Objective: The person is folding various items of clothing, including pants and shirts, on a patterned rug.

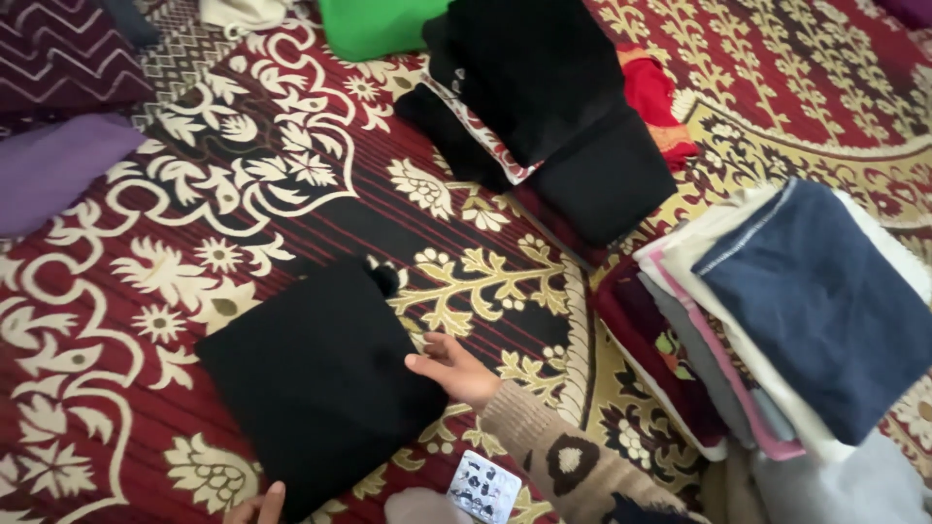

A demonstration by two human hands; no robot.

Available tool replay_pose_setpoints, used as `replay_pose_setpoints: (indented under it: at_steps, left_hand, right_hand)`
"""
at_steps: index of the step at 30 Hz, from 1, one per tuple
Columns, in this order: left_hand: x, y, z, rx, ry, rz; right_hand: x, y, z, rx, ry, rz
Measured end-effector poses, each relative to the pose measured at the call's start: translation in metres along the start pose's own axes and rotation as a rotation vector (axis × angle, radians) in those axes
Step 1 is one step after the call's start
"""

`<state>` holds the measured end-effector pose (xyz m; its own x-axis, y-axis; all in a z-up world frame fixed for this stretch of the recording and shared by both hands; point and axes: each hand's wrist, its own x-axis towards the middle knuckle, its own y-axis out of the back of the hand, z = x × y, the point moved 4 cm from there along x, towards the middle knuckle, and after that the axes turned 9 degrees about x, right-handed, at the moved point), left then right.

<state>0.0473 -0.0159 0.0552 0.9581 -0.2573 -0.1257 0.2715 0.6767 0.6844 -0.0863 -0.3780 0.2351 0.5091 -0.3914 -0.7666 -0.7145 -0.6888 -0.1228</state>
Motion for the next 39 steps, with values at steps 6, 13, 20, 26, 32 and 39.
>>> replay_pose_setpoints:
  at_steps: [6, 13, 20, 26, 32, 39]
  left_hand:
    - [0.021, 0.039, 0.15, -0.072, 0.622, -0.454]
    - [0.035, 0.049, 0.154, 0.049, 0.669, -0.591]
    - [0.028, 0.071, 0.185, -0.398, 0.785, -0.54]
    - [0.061, 0.008, 0.057, -0.204, 0.095, -0.574]
    - [0.009, 0.081, 0.248, -0.83, 1.039, -0.379]
    - [0.018, 0.072, 0.181, -0.67, 0.739, -0.635]
  right_hand:
    - [0.012, -0.005, 0.003, -0.216, -0.071, 0.062]
    - [0.004, -0.019, 0.006, 0.085, -0.113, -0.206]
    - [-0.005, -0.015, 0.027, 0.444, -0.326, -0.237]
    - [-0.03, -0.008, -0.005, 0.512, -0.143, -0.06]
    - [-0.039, -0.003, -0.027, 0.535, -0.012, -0.173]
    - [-0.063, 0.031, -0.053, 0.733, -0.158, 0.093]
